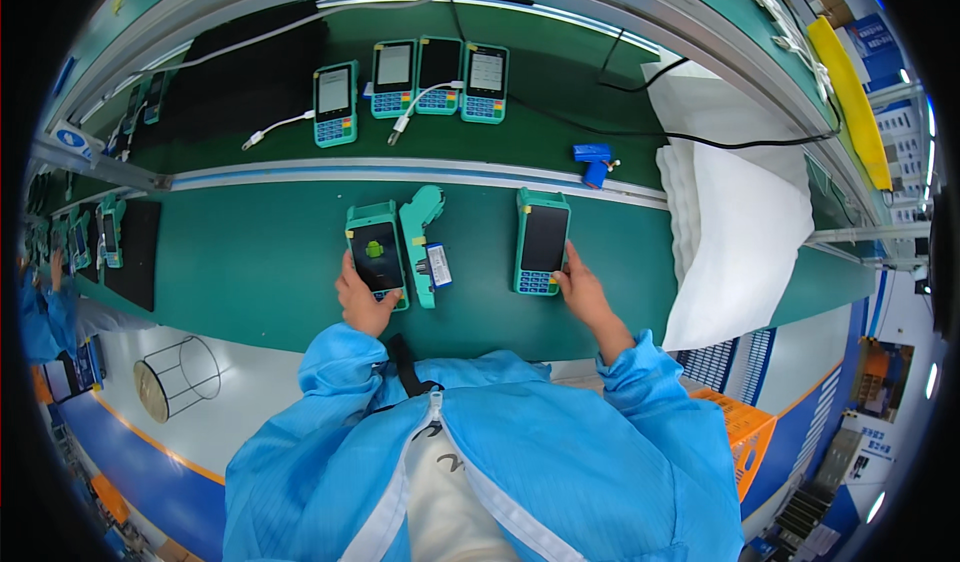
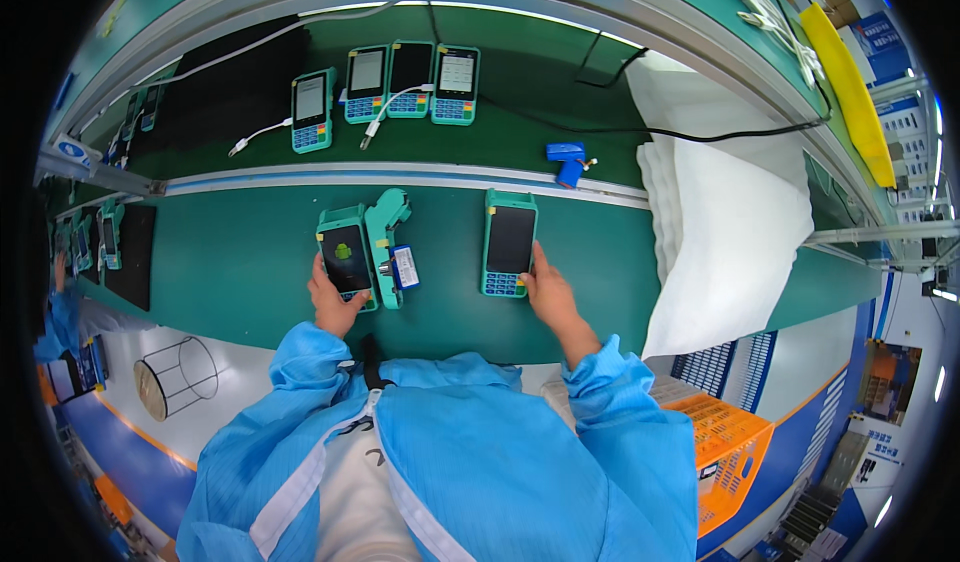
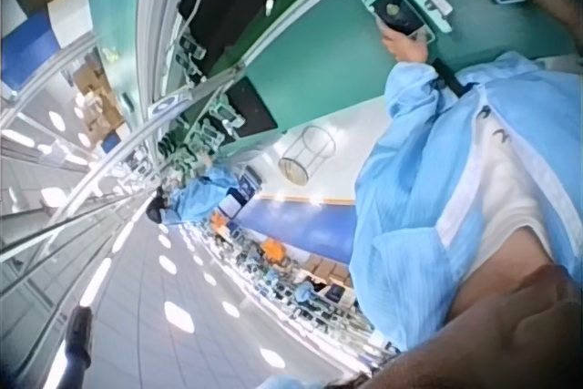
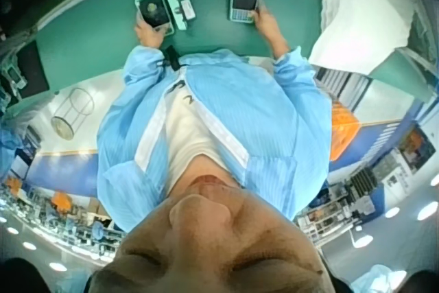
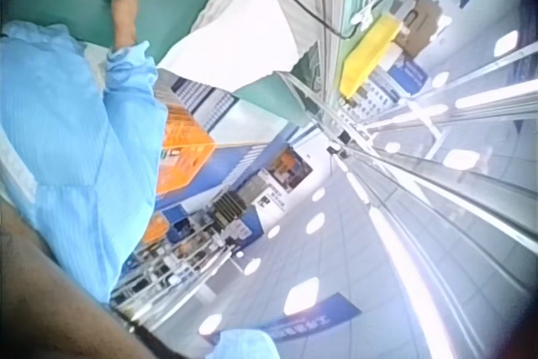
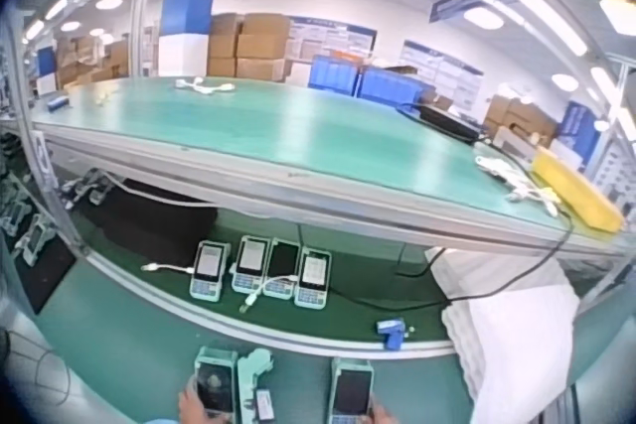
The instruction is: The person inserts components and batteries into handheld electronic devices by hand on an assembly line.
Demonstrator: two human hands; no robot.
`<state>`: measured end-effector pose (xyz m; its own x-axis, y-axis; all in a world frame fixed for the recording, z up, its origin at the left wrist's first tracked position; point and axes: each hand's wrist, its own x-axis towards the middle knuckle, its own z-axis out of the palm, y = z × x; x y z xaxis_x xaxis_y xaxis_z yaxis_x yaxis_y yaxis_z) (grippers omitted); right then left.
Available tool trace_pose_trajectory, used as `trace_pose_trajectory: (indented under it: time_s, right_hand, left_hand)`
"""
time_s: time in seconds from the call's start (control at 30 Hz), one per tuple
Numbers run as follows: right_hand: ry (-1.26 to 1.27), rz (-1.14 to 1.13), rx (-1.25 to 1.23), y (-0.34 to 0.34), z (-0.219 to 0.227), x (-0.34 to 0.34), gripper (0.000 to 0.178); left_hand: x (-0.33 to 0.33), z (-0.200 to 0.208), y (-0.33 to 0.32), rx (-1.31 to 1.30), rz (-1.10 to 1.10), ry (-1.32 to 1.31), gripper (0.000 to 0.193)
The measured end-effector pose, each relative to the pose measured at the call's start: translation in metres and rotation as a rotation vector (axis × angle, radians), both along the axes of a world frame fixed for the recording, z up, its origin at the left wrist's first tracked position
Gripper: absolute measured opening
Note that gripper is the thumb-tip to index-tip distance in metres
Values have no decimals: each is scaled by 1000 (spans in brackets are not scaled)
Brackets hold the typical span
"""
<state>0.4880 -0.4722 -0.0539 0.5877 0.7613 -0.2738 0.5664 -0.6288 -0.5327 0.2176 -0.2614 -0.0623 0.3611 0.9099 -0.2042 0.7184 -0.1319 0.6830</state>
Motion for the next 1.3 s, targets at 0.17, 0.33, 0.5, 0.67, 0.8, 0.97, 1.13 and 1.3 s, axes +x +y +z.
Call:
trace_pose_trajectory:
  time_s: [0.17,0.33,0.5,0.67,0.8,0.97,1.13,1.3]
  right_hand:
    - [-2,1,3,0,-6,0,58]
    - [14,-6,9,-1,-6,1,58]
    - [-8,-16,2,0,-9,-1,59]
    - [35,-8,-20,-1,-3,-1,60]
    - [38,-14,-6,-2,-4,0,61]
    - [38,-20,5,-1,-6,2,61]
    - [43,-2,-2,0,-3,4,61]
    - [37,4,37,1,2,1,60]
  left_hand:
    - [-1,-3,2,10,10,-3,97]
    - [-1,-5,2,9,3,-7,96]
    - [-1,0,0,8,9,-11,96]
    - [0,0,-1,5,8,33,97]
    - [-1,10,0,-62,-5,1,98]
    - [6,16,-8,114,-52,17,92]
    - [45,19,-42,175,-301,-167,76]
    - [66,26,-58,356,-469,-76,74]
